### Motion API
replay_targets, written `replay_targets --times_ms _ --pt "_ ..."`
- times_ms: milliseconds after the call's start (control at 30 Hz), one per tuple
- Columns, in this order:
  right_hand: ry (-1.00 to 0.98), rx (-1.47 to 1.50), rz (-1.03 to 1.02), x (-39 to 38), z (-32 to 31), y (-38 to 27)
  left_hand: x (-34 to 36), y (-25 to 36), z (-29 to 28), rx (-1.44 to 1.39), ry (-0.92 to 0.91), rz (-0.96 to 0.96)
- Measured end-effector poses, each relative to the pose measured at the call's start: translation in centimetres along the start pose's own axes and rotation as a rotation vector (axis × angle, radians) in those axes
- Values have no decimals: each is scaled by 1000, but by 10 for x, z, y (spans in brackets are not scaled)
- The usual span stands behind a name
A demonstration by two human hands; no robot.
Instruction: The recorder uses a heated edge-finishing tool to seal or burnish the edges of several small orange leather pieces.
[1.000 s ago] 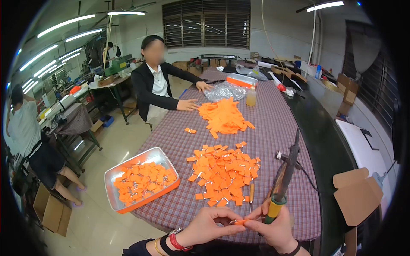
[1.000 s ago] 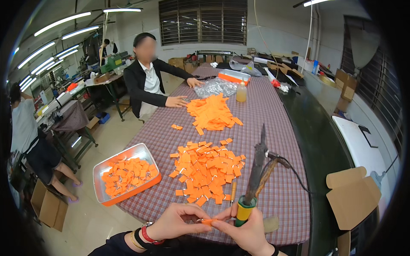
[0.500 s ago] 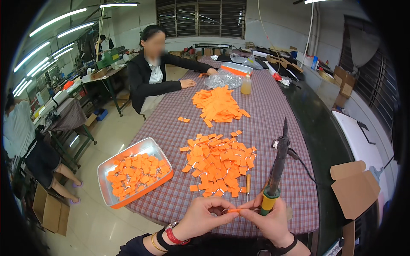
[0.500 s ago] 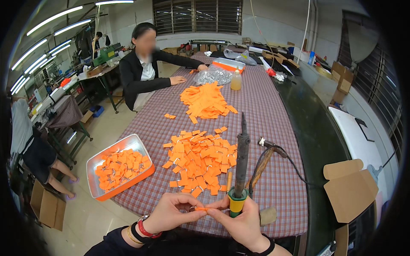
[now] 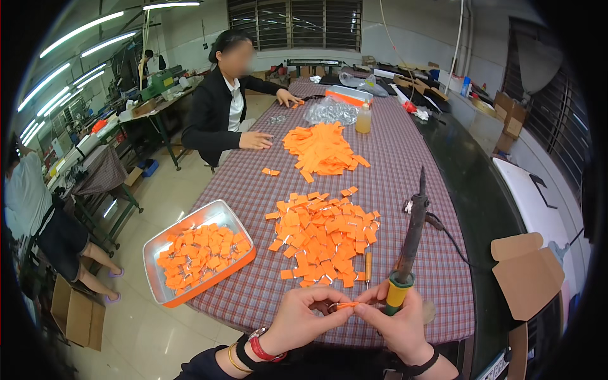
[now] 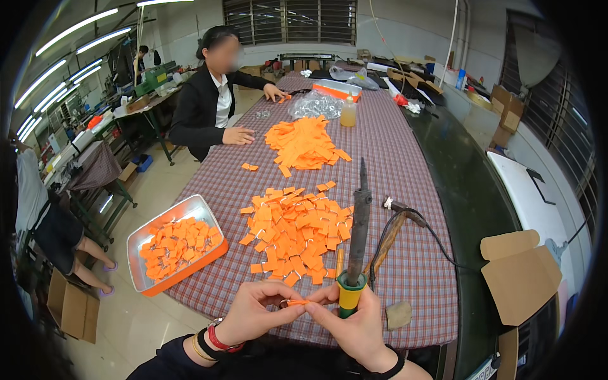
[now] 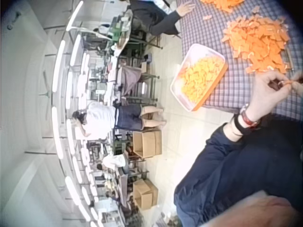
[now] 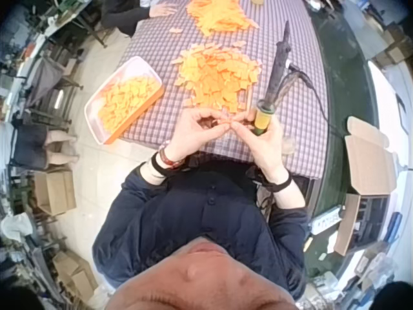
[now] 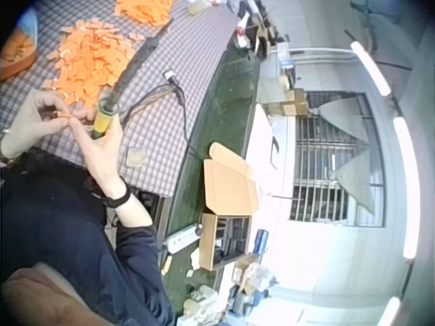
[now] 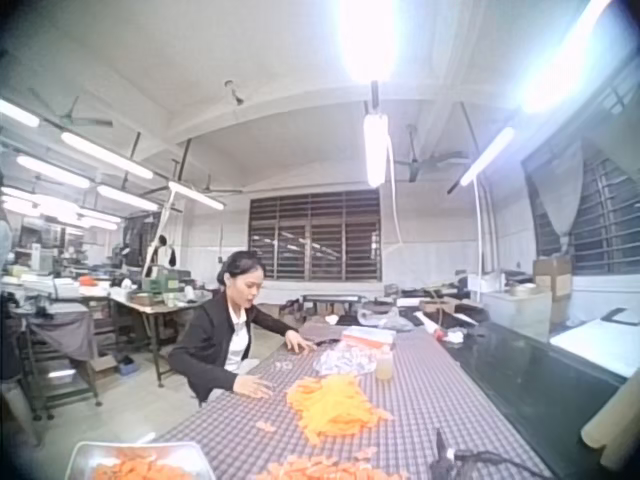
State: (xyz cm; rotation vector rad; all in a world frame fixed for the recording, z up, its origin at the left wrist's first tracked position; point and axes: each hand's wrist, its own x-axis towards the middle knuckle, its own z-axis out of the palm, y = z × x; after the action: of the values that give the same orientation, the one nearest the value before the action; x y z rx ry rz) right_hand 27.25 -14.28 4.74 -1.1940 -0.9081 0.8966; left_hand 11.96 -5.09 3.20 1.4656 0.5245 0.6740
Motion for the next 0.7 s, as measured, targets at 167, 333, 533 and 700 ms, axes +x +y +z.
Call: replay_targets --times_ms 167,333,533,700 --pt "18 -3 -16 0 3 1 0 2 -1 49 14 2" --pt "38 49 -20 0 8 -4 2 6 1 -221 41 -54" --pt "70 51 -105 2 12 -5 1 7 6 -228 74 -6" --pt "129 -31 -112 1 15 -5 1 8 7 -147 95 7"
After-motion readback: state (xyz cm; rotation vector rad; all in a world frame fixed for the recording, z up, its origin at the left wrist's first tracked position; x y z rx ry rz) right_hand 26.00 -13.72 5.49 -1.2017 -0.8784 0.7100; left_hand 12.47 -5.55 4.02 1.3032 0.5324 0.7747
